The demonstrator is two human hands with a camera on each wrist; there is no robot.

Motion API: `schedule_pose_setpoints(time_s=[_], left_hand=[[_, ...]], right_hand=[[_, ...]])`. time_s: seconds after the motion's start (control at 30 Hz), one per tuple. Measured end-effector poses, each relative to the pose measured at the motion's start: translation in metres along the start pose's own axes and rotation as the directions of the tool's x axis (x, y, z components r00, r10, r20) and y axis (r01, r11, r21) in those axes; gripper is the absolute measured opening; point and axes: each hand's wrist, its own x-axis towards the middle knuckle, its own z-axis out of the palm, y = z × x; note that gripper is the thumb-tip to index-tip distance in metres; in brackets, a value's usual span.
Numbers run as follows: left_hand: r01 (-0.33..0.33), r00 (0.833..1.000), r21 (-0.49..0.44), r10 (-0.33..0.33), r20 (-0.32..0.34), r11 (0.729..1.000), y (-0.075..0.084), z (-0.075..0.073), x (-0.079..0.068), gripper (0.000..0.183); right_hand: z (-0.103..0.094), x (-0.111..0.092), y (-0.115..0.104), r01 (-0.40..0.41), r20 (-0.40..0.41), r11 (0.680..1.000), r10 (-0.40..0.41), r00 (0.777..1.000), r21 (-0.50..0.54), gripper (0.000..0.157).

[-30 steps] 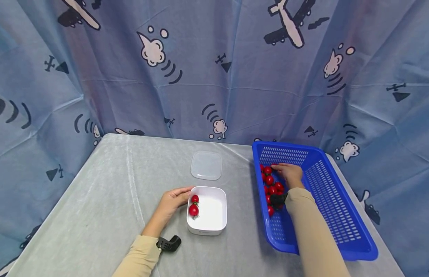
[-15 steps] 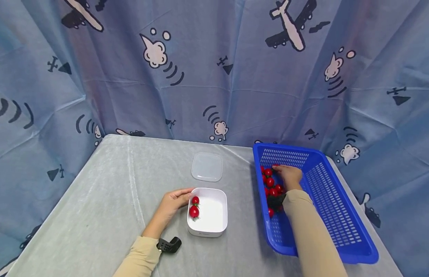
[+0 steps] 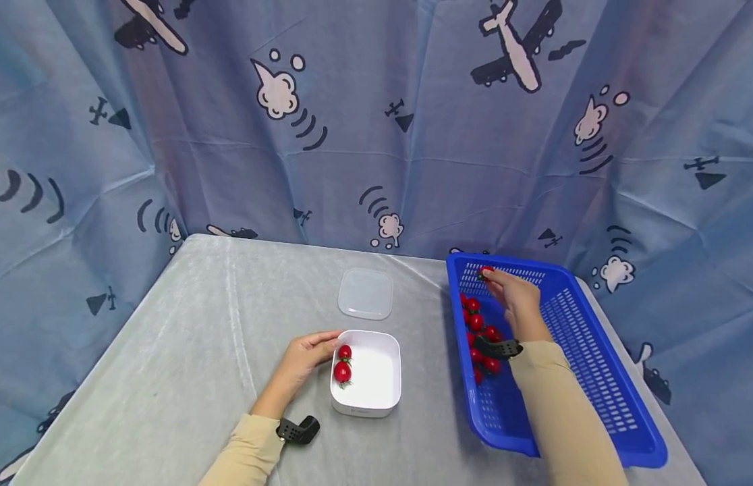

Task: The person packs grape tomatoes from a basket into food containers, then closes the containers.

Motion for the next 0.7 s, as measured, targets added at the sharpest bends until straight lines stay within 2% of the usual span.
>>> schedule_pose_setpoints(time_s=[0.13,0.3,0.43,0.6,0.7], left_hand=[[0.000,1.000,0.002,0.000,0.004,1.000,-0.001,0.000,-0.001,0.039],[0.000,1.000,0.003,0.000,0.000,1.000,-0.001,-0.001,0.000,0.039],[-0.022,1.000,-0.011,0.022,0.016,1.000,-0.003,-0.003,0.000,0.040],[-0.098,0.994,-0.029,0.100,0.040,0.995,-0.008,-0.003,0.001,0.037],[-0.073,0.997,-0.019,0.074,0.030,0.997,-0.005,-0.003,0.001,0.038]], right_hand=[[0.003,-0.021,-0.010,0.054,0.024,0.996,-0.056,0.998,0.073,0.031],[0.011,-0.045,-0.015,0.115,0.090,0.989,-0.123,0.988,0.094,0.034],[0.016,-0.060,-0.014,0.139,0.150,0.989,-0.146,0.978,0.052,0.041],[0.020,-0.074,-0.009,0.190,0.223,0.981,-0.196,0.955,0.048,0.031],[0.025,-0.083,-0.006,0.218,0.254,0.976,-0.216,0.943,0.021,0.041]])
